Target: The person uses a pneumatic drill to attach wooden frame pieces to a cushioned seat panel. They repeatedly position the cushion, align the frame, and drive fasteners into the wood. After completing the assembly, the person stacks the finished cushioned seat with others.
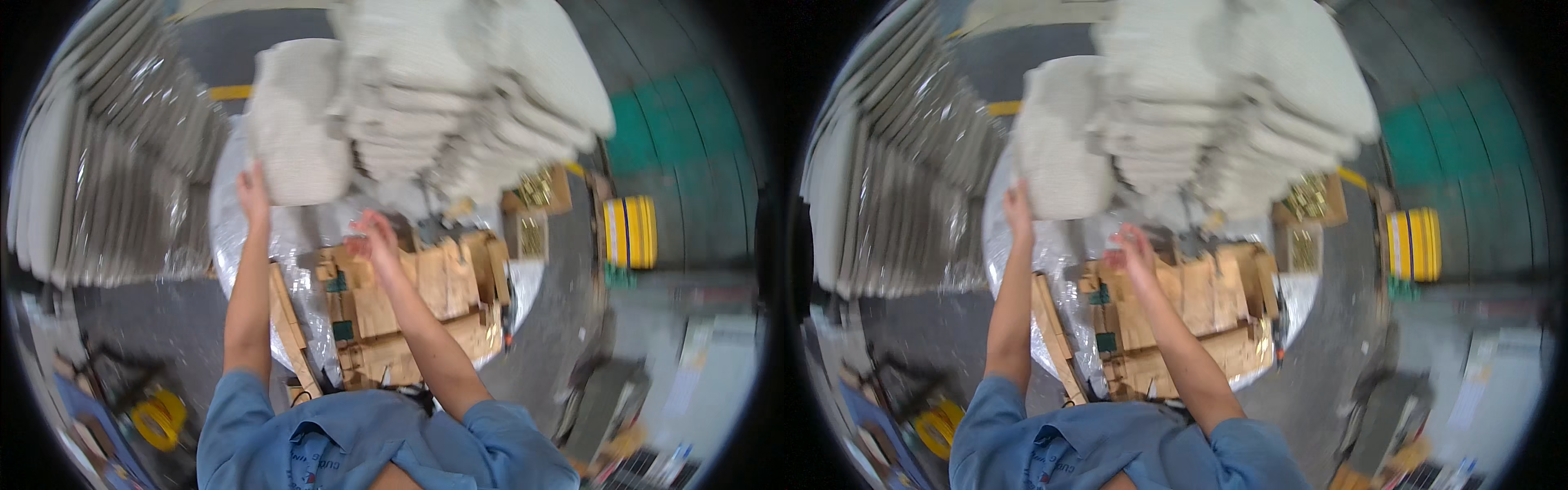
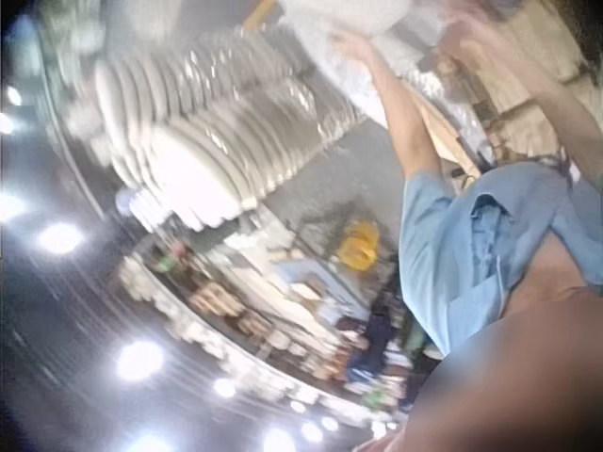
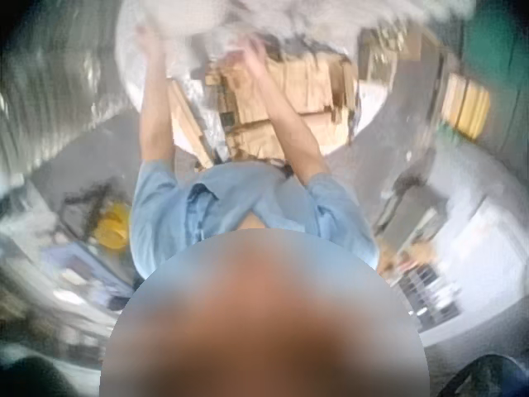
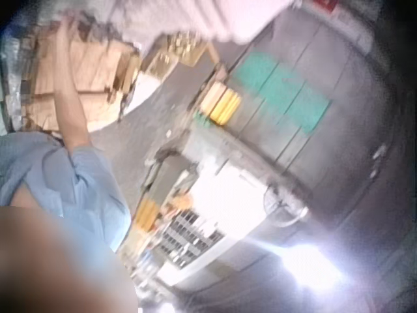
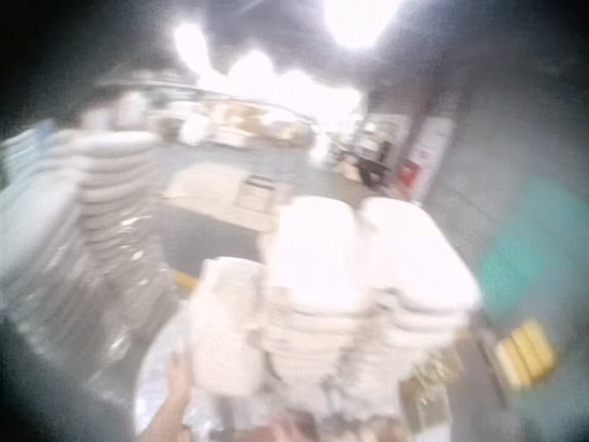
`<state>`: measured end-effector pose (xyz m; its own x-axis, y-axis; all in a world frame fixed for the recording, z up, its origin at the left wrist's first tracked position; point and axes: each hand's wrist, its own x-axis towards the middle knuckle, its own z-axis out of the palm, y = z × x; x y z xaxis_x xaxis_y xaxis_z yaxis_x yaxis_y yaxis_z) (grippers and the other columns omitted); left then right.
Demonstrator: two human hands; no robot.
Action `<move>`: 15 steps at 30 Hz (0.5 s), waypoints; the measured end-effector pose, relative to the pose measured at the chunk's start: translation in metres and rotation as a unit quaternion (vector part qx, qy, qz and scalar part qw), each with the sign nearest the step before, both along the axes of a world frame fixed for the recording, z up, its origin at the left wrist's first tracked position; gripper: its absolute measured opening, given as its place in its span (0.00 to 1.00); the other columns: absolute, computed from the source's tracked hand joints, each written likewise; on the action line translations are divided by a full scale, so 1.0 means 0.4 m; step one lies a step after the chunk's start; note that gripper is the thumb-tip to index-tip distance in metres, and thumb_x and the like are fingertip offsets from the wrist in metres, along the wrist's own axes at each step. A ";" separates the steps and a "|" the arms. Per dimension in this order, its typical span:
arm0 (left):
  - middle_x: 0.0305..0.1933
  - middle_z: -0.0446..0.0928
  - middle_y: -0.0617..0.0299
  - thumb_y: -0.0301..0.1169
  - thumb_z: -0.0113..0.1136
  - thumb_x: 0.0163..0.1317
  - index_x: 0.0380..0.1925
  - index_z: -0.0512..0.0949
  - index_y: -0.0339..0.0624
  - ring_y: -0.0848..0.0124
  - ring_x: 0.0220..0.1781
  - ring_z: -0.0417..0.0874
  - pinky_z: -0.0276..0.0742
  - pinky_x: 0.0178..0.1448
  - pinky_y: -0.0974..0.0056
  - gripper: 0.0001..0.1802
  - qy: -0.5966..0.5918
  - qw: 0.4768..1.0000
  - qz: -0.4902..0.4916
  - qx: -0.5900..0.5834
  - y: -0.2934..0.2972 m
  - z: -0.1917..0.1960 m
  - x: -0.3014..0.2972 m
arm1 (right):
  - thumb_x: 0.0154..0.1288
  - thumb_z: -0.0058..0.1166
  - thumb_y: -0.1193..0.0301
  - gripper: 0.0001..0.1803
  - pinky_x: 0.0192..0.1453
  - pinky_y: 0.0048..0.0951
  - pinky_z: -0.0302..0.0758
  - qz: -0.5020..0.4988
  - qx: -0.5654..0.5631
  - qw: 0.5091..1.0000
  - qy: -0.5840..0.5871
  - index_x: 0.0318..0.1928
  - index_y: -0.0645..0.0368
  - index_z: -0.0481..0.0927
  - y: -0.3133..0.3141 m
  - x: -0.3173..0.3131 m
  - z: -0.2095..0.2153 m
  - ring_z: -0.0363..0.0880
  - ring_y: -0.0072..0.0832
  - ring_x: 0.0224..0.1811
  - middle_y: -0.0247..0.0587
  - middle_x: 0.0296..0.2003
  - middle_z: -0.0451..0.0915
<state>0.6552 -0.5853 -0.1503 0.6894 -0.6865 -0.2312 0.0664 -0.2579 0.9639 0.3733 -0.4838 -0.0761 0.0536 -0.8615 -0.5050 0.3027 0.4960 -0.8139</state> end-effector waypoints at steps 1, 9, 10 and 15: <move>0.72 0.72 0.44 0.55 0.64 0.71 0.72 0.66 0.27 0.58 0.71 0.75 0.68 0.75 0.59 0.45 0.001 0.999 0.029 -0.047 0.026 0.011 -0.044 | 0.73 0.62 0.57 0.32 0.48 0.39 0.86 -0.021 0.024 0.999 -0.020 0.71 0.54 0.67 0.108 -0.068 -0.001 0.89 0.38 0.45 0.47 0.56 0.82; 0.65 0.74 0.47 0.35 0.60 0.77 0.65 0.70 0.27 0.56 0.65 0.76 0.72 0.70 0.54 0.26 -0.152 0.944 -0.277 -0.097 0.614 0.021 -0.332 | 0.75 0.54 0.64 0.26 0.45 0.40 0.86 -0.392 0.243 0.887 -0.010 0.70 0.49 0.64 1.058 -0.519 -0.031 0.88 0.37 0.40 0.46 0.48 0.83; 0.64 0.75 0.46 0.34 0.60 0.77 0.65 0.70 0.26 0.55 0.64 0.76 0.71 0.71 0.55 0.25 -0.160 0.922 -0.340 -0.094 0.696 0.008 -0.393 | 0.75 0.54 0.65 0.26 0.46 0.41 0.85 -0.458 0.261 0.850 0.012 0.69 0.49 0.64 1.170 -0.555 -0.046 0.87 0.37 0.40 0.45 0.46 0.83; 0.71 0.70 0.39 0.37 0.54 0.80 0.70 0.68 0.26 0.47 0.73 0.71 0.62 0.79 0.53 0.28 -0.355 0.729 -0.582 -0.058 0.868 0.065 -0.703 | 0.74 0.55 0.64 0.24 0.43 0.41 0.83 -0.647 0.327 0.689 -0.008 0.65 0.51 0.65 1.582 -0.620 -0.258 0.86 0.35 0.39 0.46 0.45 0.83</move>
<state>0.3739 -0.2379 -0.1241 -0.4595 -0.8881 0.0066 -0.6591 0.3459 0.6678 0.1251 0.1490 -0.1794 -0.5362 0.2173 -0.8156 0.8415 0.0626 -0.5365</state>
